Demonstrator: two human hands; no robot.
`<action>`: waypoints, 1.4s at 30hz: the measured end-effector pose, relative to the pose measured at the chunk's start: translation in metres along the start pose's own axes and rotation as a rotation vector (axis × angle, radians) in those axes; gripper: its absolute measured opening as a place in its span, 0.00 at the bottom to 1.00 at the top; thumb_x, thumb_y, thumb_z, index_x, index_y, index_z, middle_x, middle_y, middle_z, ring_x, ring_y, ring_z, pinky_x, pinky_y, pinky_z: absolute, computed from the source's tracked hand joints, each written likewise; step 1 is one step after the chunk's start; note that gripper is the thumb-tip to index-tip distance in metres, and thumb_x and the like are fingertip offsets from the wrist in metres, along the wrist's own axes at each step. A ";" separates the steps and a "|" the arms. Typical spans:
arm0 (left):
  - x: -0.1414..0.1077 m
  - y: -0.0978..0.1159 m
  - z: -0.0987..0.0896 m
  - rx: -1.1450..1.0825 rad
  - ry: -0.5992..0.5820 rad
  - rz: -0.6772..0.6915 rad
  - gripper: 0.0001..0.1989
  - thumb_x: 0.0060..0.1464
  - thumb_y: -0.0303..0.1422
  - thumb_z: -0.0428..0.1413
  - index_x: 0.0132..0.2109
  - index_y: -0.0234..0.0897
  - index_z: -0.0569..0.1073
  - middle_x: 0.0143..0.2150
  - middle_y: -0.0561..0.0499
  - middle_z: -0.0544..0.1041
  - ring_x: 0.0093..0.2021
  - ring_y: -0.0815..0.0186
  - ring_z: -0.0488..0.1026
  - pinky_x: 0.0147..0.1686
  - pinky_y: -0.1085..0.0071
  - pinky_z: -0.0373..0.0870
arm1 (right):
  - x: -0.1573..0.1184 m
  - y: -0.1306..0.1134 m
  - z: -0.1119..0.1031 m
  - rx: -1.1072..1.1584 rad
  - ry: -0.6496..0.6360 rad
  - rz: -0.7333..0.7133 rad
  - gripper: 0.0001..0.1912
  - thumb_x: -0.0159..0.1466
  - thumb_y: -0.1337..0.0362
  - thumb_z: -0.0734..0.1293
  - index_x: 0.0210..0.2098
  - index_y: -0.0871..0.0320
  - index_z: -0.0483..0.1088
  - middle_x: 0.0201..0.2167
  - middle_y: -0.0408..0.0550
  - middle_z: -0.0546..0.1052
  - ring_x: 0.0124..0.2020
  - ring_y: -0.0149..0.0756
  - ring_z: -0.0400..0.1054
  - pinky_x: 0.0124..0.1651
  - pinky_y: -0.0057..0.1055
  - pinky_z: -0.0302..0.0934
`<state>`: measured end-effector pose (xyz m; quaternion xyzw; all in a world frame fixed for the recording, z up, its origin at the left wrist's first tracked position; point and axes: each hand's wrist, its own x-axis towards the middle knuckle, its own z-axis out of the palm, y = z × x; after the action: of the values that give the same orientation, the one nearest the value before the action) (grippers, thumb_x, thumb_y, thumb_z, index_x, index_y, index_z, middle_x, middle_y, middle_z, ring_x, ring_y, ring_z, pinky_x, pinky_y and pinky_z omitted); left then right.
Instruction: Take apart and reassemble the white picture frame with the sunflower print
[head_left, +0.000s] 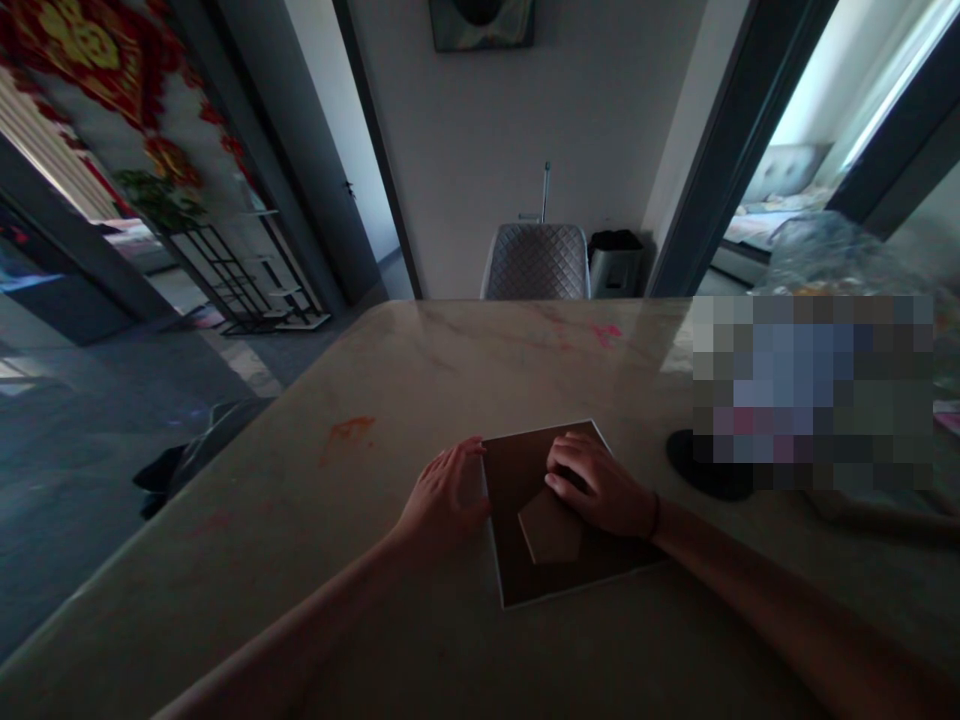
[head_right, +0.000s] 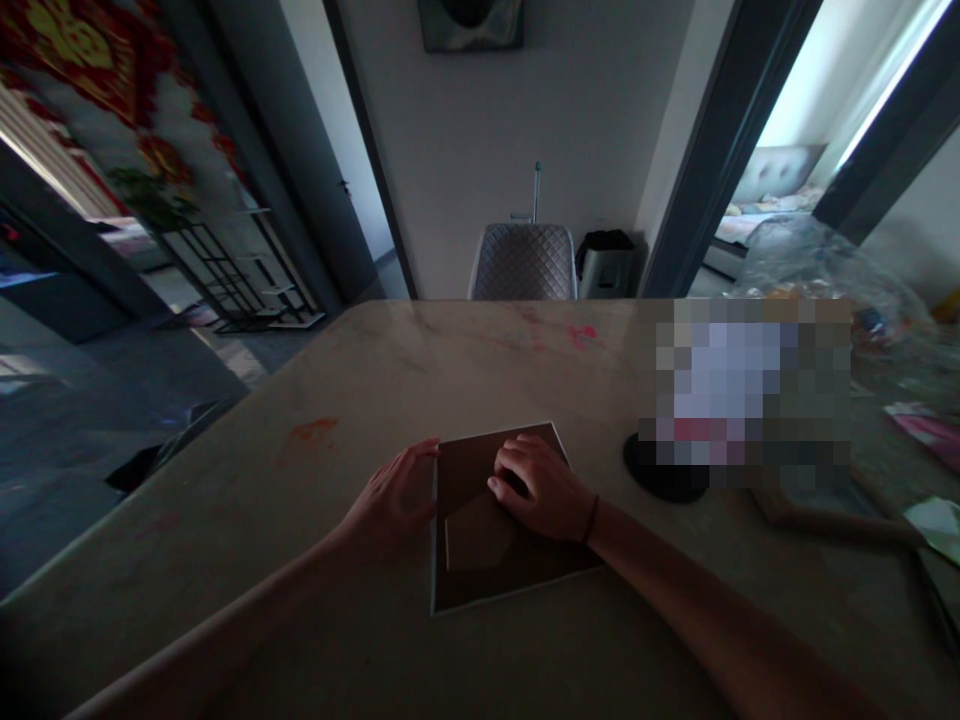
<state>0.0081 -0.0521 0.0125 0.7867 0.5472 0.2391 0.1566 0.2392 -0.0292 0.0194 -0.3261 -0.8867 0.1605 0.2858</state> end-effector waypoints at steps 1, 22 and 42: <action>0.000 -0.001 0.000 -0.028 -0.001 0.006 0.26 0.44 0.32 0.55 0.52 0.41 0.58 0.55 0.45 0.67 0.55 0.57 0.63 0.53 0.56 0.58 | 0.000 0.000 0.000 0.011 0.000 0.001 0.07 0.62 0.64 0.56 0.27 0.56 0.57 0.26 0.44 0.64 0.31 0.33 0.57 0.41 0.35 0.54; -0.002 -0.010 0.000 0.044 -0.135 -0.005 0.31 0.48 0.33 0.49 0.60 0.40 0.49 0.60 0.43 0.60 0.60 0.56 0.55 0.59 0.52 0.48 | 0.001 -0.001 -0.001 0.052 0.031 0.014 0.07 0.61 0.65 0.58 0.26 0.56 0.59 0.26 0.44 0.66 0.31 0.33 0.58 0.38 0.33 0.55; -0.009 -0.001 -0.002 0.130 -0.138 0.102 0.37 0.43 0.42 0.57 0.59 0.42 0.53 0.62 0.43 0.57 0.61 0.55 0.54 0.60 0.52 0.44 | 0.004 0.005 0.004 -0.149 0.125 0.091 0.12 0.64 0.65 0.55 0.24 0.57 0.60 0.26 0.46 0.66 0.32 0.35 0.60 0.40 0.34 0.56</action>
<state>0.0035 -0.0599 0.0117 0.8365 0.5088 0.1562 0.1302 0.2363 -0.0234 0.0155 -0.3957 -0.8609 0.0861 0.3079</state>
